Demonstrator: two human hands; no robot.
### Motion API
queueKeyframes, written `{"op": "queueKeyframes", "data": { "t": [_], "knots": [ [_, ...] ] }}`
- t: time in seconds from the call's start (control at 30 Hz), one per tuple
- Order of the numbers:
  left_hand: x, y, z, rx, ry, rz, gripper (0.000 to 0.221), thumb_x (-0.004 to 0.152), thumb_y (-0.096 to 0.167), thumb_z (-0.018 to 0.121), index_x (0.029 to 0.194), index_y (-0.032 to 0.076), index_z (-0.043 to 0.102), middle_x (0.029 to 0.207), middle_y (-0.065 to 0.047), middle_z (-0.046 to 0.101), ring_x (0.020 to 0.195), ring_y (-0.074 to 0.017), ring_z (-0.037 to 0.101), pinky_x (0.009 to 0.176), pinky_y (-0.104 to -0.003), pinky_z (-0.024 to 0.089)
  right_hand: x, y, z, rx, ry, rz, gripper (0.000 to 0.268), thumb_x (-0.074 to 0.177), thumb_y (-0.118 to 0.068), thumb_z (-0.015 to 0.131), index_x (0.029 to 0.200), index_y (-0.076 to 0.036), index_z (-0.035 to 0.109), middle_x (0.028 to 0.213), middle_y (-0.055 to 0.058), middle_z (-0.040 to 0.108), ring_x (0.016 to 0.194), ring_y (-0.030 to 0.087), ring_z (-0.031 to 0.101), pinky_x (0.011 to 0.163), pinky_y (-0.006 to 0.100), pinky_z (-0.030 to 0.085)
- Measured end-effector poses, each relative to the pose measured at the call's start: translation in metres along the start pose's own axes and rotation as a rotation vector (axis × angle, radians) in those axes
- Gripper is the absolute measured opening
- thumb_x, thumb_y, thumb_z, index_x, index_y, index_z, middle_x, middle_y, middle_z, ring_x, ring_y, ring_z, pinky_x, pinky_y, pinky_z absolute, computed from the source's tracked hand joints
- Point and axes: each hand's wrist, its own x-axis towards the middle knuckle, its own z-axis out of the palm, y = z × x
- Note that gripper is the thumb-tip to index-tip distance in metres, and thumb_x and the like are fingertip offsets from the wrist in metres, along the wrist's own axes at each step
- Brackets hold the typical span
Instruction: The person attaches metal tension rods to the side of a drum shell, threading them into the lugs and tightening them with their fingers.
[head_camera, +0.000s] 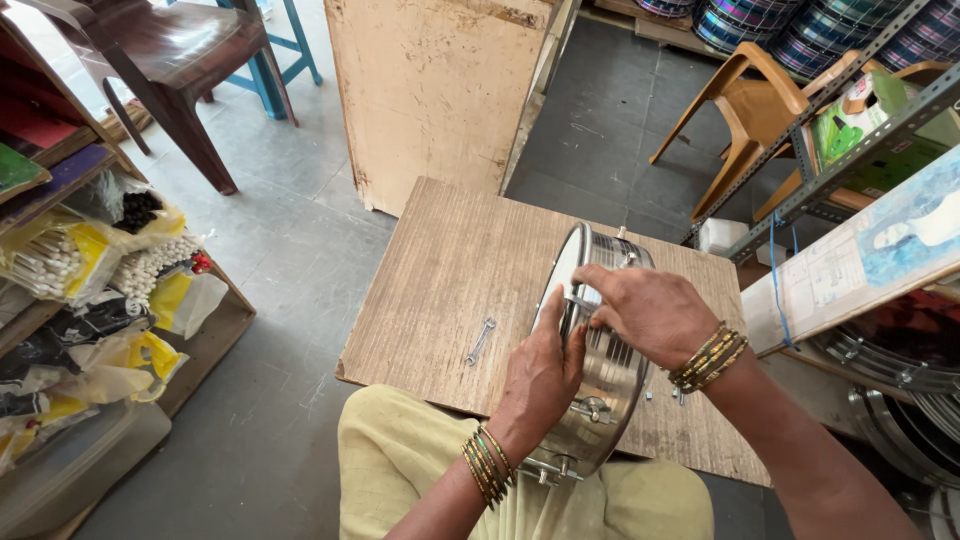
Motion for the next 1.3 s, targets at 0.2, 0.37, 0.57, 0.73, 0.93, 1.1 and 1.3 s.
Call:
{"op": "queueKeyframes", "data": {
  "t": [0.2,0.37,0.57,0.73,0.93,1.1,1.3],
  "knots": [
    [-0.003,0.009,-0.006,-0.035,0.066,0.109,0.058,0.100,0.013,0.059,0.155,0.008,0.042,0.089,-0.020,0.070,0.064,-0.0341,0.068,0.058,-0.044,0.052,-0.002,0.012,0.000,-0.007,0.003,-0.118,0.027,0.085,-0.033,0.072,0.100,-0.011,0.072,0.095,0.006,0.075,0.093,0.028,0.072,0.087,0.042,0.055],
    [-0.004,0.000,0.003,0.056,0.179,0.300,0.057,0.103,0.014,0.060,0.156,0.008,0.040,0.099,-0.021,0.070,0.077,-0.0343,0.069,0.063,-0.043,0.054,-0.021,0.049,-0.006,0.285,0.241,-0.037,0.032,0.085,-0.030,0.074,0.110,-0.010,0.074,0.098,0.010,0.077,0.083,0.025,0.074,0.076,0.038,0.056],
    [-0.003,-0.007,0.006,0.106,-0.018,-0.056,0.060,0.102,0.020,0.059,0.157,0.011,0.037,0.071,-0.016,0.064,0.058,-0.0268,0.064,0.055,-0.042,0.051,-0.065,0.119,0.044,0.580,0.445,0.296,0.029,0.090,-0.024,0.074,0.114,-0.009,0.073,0.096,0.009,0.078,0.080,0.016,0.072,0.071,0.031,0.055],
    [-0.006,-0.009,0.007,0.080,0.089,0.172,0.058,0.105,0.014,0.058,0.158,0.006,0.037,0.072,-0.011,0.059,0.056,-0.0182,0.055,0.051,-0.035,0.046,-0.085,0.206,0.183,0.593,0.422,0.569,0.022,0.093,-0.022,0.074,0.111,-0.010,0.075,0.092,0.014,0.077,0.082,0.024,0.074,0.074,0.036,0.056],
    [-0.007,0.002,0.001,0.133,0.033,0.049,0.057,0.103,0.012,0.057,0.157,0.006,0.038,0.057,-0.007,0.047,0.048,-0.0109,0.043,0.043,-0.032,0.036,-0.087,0.242,0.368,0.442,0.154,0.728,0.024,0.090,-0.025,0.070,0.110,-0.015,0.077,0.107,0.015,0.075,0.098,0.035,0.071,0.089,0.045,0.056],
    [-0.005,0.006,0.004,0.077,0.044,0.030,0.055,0.104,0.013,0.057,0.156,0.005,0.040,0.059,-0.004,0.048,0.051,-0.0083,0.044,0.044,-0.029,0.038,-0.073,0.216,0.427,0.427,0.123,0.819,0.026,0.093,-0.028,0.066,0.116,-0.016,0.072,0.110,0.017,0.069,0.100,0.040,0.066,0.086,0.049,0.054],
    [-0.003,0.014,0.003,0.113,0.042,-0.040,0.059,0.102,0.012,0.058,0.157,0.004,0.036,0.082,-0.013,0.061,0.055,-0.0100,0.056,0.048,-0.030,0.045,-0.063,0.198,0.447,0.244,0.216,0.800,0.009,0.094,-0.017,0.062,0.095,-0.009,0.068,0.104,0.017,0.065,0.098,0.038,0.067,0.081,0.051,0.055]
  ]
}}
